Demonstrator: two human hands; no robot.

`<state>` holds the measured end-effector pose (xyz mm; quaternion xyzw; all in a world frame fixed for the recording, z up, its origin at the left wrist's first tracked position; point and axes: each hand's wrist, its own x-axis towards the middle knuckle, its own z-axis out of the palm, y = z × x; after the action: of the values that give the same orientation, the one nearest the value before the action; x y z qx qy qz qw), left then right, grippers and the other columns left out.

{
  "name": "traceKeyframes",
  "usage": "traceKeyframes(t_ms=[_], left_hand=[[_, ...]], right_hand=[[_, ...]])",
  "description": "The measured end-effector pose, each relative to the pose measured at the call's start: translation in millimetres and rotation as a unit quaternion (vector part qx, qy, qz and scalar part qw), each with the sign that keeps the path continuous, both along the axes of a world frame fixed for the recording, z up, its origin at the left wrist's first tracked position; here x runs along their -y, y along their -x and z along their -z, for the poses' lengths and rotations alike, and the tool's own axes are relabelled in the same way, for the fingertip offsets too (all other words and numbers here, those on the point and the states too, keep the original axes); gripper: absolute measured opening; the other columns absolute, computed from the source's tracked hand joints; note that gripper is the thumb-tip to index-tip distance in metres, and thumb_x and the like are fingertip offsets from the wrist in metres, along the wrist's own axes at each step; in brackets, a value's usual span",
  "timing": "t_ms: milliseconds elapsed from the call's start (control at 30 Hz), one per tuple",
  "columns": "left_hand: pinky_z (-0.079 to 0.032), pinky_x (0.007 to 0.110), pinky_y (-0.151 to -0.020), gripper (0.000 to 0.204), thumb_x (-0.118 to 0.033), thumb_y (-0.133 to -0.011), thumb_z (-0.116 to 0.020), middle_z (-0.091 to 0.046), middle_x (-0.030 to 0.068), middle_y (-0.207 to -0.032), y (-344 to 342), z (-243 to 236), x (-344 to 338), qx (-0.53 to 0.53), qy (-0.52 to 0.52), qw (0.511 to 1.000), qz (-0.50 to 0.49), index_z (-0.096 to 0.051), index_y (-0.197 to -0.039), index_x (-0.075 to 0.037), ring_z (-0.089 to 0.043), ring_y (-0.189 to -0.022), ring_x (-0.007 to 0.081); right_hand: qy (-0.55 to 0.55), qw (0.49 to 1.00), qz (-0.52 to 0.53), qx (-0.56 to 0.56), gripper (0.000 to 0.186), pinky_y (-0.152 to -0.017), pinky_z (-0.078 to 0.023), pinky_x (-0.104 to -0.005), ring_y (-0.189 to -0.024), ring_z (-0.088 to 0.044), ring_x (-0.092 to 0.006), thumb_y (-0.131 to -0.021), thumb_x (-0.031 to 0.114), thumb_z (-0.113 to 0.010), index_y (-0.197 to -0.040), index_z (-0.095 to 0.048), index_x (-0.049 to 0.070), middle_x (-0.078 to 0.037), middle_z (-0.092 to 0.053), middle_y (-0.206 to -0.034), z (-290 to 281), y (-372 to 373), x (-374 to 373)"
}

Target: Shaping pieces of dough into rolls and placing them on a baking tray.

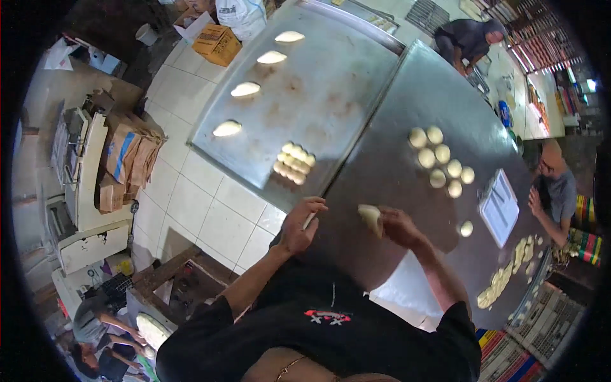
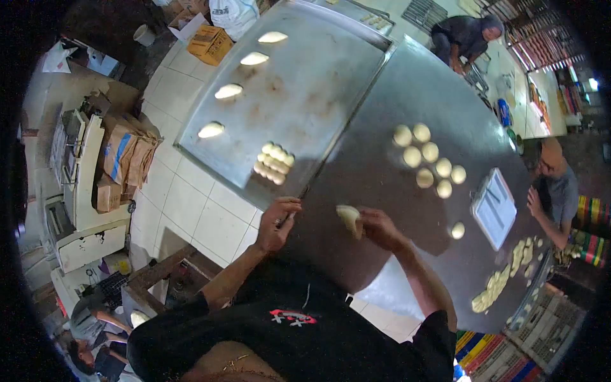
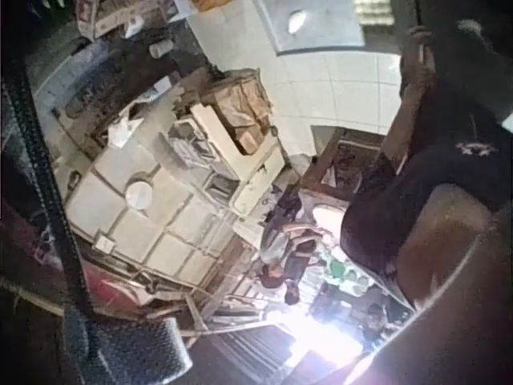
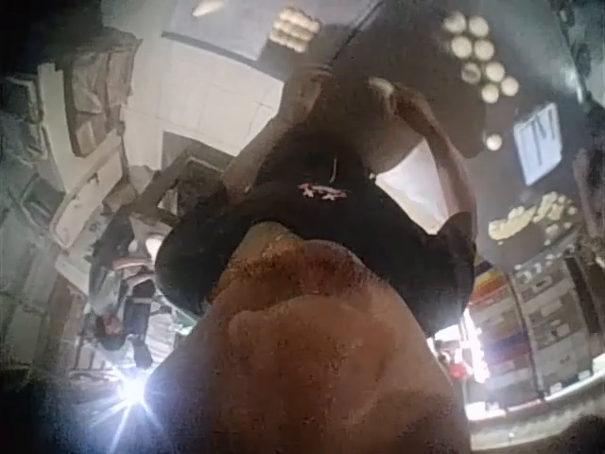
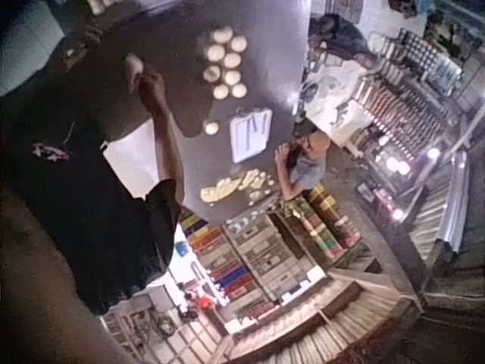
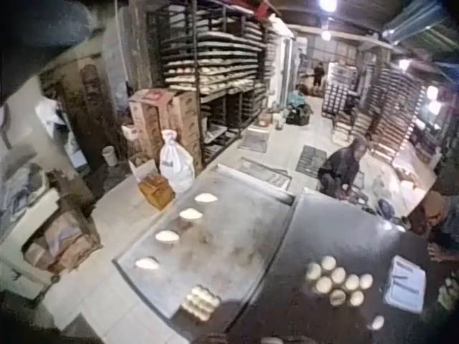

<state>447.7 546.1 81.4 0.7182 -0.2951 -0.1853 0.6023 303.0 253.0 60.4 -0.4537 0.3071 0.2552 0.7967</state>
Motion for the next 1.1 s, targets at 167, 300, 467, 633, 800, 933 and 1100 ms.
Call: traceKeyframes(t_ms=[167, 300, 467, 633, 800, 933, 1100], left_hand=[[-0.051, 0.034, -0.086, 0.033, 0.011, -0.082, -0.052, -0.065, 0.0119, -0.111, -133.8, -3.0, 14.1, -0.130, 0.115, 0.981, -0.089, -0.065, -0.108, -0.004, -0.065, -0.098, 0.0272], [-0.051, 0.032, -0.081, 0.033, 0.010, -0.083, -0.054, -0.065, 0.0125, -0.108, -301.1, -14.1, 58.3, 0.147, 0.012, 0.985, -0.085, -0.063, -0.112, -0.002, -0.066, -0.093, 0.0246], [-0.051, 0.038, -0.086, 0.037, 0.004, -0.081, -0.059, -0.065, 0.0149, -0.110, -477.6, -1.1, 110.3, 0.231, 0.019, 0.964, -0.131, -0.063, -0.117, -0.004, -0.064, -0.101, 0.0303], [-0.046, 0.038, -0.094, 0.045, -0.010, -0.085, -0.064, -0.065, 0.0088, -0.124, -579.4, 68.0, 157.4, 0.408, -0.165, 0.894, -0.087, -0.058, -0.130, -0.013, -0.061, -0.108, 0.0268], [-0.037, 0.049, -0.089, 0.045, -0.021, -0.080, -0.072, -0.071, 0.0038, -0.104, -594.0, 97.3, 187.6, 0.413, -0.247, 0.876, -0.035, -0.066, -0.124, -0.019, -0.059, -0.101, 0.0266], [-0.036, 0.049, -0.083, 0.027, -0.022, -0.079, -0.072, -0.072, 0.0006, -0.092, -606.0, 85.7, 204.1, 0.414, -0.269, 0.869, -0.040, -0.075, -0.105, -0.022, -0.060, -0.099, 0.0243], [-0.039, 0.050, -0.091, 0.036, -0.014, -0.084, -0.065, -0.070, 0.0081, -0.111, -601.2, 85.0, 213.0, 0.455, -0.360, 0.812, 0.055, -0.071, -0.119, -0.018, -0.062, -0.108, 0.0283]], right_hand=[[0.294, 0.907, -0.019, 0.303, 0.052, -0.091, -0.048, -0.0293, -0.103, -0.060, -0.0158, -0.092, 0.019, -0.071, -0.136, -0.054, -0.001, -0.008, -0.063, -0.121, -15.0, -272.0, 47.7], [0.469, 0.767, -0.001, 0.437, 0.050, -0.096, -0.050, -0.0306, -0.109, -0.062, -0.0176, -0.090, 0.015, -0.074, -0.134, -0.056, 0.000, -0.009, -0.065, -0.123, -35.7, -483.6, 76.5], [0.422, 0.759, 0.043, 0.494, 0.046, -0.092, -0.052, -0.0300, -0.107, -0.065, -0.0171, -0.090, 0.016, -0.074, -0.131, -0.058, 0.004, -0.009, -0.069, -0.117, -1.0, -641.9, 91.1], [0.613, 0.588, -0.090, 0.520, 0.040, -0.087, -0.054, -0.0381, -0.099, -0.069, -0.0293, -0.080, 0.007, -0.075, -0.119, -0.065, 0.006, -0.016, -0.071, -0.108, 74.9, -658.4, 95.7], [0.620, 0.624, -0.048, 0.474, 0.036, -0.086, -0.054, -0.0387, -0.097, -0.069, -0.0310, -0.079, 0.004, -0.076, -0.113, -0.067, 0.005, -0.017, -0.071, -0.104, 74.0, -646.5, 93.9], [0.668, 0.572, -0.091, 0.467, 0.032, -0.084, -0.054, -0.0387, -0.092, -0.069, -0.0327, -0.081, 0.008, -0.075, -0.112, -0.069, 0.005, -0.015, -0.072, -0.103, 74.6, -656.4, 119.3], [0.737, 0.459, -0.075, 0.490, 0.038, -0.082, -0.053, -0.0415, -0.094, -0.066, -0.0331, -0.079, 0.002, -0.069, -0.117, -0.070, 0.008, -0.014, -0.071, -0.102, 85.0, -649.6, 124.6]])
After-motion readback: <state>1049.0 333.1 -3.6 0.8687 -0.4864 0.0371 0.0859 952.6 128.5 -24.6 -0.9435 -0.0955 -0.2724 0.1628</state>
